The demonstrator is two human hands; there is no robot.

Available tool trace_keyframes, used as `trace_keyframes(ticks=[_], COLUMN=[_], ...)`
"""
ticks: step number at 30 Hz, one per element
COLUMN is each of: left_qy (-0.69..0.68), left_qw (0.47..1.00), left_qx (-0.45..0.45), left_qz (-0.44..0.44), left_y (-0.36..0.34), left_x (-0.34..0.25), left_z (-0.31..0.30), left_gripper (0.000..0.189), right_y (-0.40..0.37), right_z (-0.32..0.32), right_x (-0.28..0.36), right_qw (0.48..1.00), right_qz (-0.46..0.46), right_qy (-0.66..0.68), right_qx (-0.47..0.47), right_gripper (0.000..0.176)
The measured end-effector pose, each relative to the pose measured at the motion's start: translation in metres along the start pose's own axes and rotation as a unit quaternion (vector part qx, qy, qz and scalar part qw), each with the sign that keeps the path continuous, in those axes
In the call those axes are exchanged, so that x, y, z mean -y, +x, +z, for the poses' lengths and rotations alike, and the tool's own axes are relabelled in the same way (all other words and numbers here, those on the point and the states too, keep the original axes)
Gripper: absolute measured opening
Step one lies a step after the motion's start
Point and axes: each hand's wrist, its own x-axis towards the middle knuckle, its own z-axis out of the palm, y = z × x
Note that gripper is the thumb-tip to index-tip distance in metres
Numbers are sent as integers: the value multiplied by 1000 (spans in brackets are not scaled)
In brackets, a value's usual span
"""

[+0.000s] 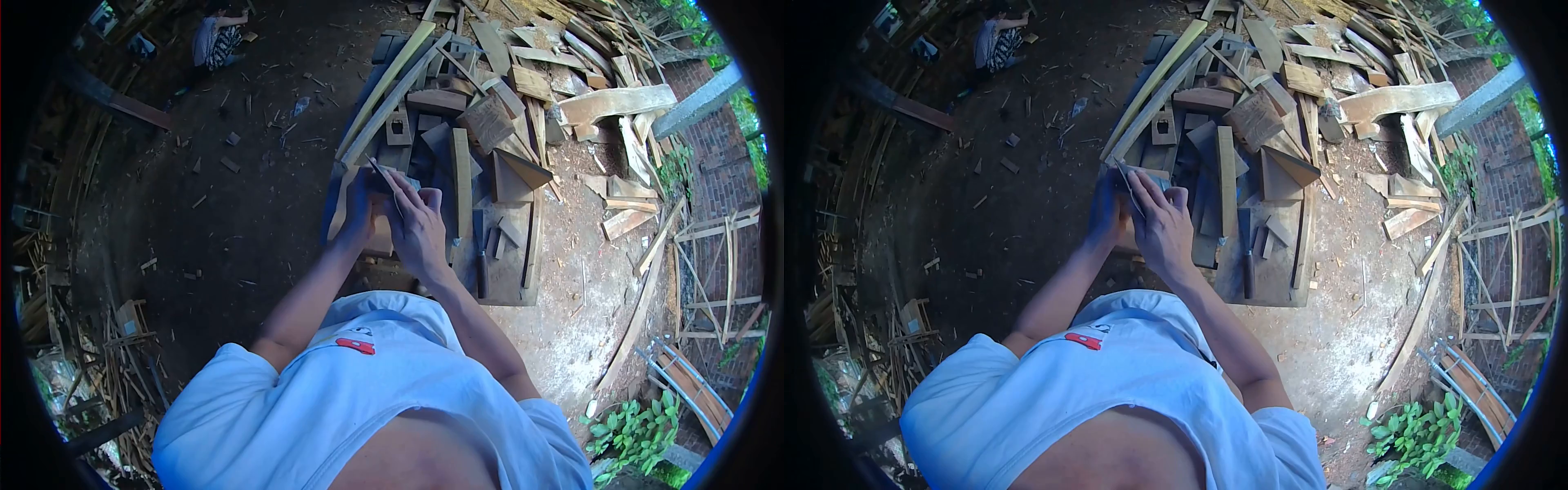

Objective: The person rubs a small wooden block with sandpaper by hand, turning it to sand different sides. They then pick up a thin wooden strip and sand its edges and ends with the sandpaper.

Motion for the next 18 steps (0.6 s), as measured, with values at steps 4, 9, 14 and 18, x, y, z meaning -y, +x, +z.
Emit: trace_keyframes(ticks=[4,9,14,18], left_qy=[-19,-110,-48,-163], left_qw=[997,994,995,985], left_qx=[-20,18,-49,26], left_qz=[-73,-21,-72,-43], left_y=[0,27,6,31], left_x=[5,20,7,32], left_z=[6,-22,1,-32], left_gripper=[39,36,33,33], right_y=[21,1,28,1], right_z=[10,19,22,25], right_x=[-14,7,-13,5], right_qw=[999,999,995,1000], right_qz=[33,9,64,-7], right_qy=[26,37,70,20], right_qx=[-1,0,-8,10], right_gripper=[42,37,28,37])
